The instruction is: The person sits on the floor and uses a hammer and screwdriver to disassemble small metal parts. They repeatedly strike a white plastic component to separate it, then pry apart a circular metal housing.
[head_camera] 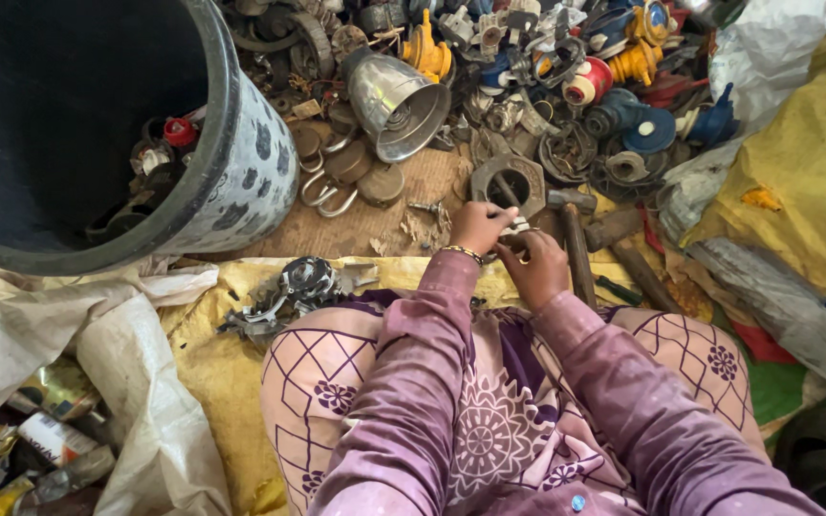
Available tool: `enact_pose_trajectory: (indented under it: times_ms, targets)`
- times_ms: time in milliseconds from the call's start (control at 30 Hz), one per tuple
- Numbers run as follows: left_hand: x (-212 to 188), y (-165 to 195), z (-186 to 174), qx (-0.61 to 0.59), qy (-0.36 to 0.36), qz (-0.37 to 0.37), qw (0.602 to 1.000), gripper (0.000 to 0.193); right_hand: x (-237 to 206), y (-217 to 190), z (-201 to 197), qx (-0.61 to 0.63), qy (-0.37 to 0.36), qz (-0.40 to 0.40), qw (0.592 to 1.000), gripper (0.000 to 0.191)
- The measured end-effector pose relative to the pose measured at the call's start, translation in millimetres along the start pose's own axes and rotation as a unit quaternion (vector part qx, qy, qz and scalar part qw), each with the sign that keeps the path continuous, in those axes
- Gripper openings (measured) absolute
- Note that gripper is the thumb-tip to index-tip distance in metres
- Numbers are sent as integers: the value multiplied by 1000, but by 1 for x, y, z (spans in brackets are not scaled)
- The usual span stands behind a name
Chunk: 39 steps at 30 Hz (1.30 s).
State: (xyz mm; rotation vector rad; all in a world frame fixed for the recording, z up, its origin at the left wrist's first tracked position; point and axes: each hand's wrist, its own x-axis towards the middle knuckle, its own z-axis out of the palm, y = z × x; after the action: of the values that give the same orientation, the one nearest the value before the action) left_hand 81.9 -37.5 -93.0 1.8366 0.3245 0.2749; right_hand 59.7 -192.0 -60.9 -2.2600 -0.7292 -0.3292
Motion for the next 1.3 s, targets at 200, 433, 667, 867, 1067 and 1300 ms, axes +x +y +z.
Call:
enact_pose_trajectory:
  times_ms: [200,433,667,867,1067,1300]
  targets:
    - [-1,-1,6,3,8,2,1000,39,-3,-5,0,-66,27,-49,996,16]
    - [8,-6,-8,15,-39,35,998,40,-5,11,6,73,34,47,996,18]
    - [5,-1,-7,113,-48,81,989,38,-7,14,15,89,58,100,989,25]
    - [4,2,-8,112,-33,68,991,32,-9,19,11,262,-42,330,906,21]
    - [2,4,-5,119,-32,67,990,32,-5,35,10,335,-104,333,875,32]
    - [-1,9,-7,113,-15,76,990,33,4,43,7,354,-137,351,856,28]
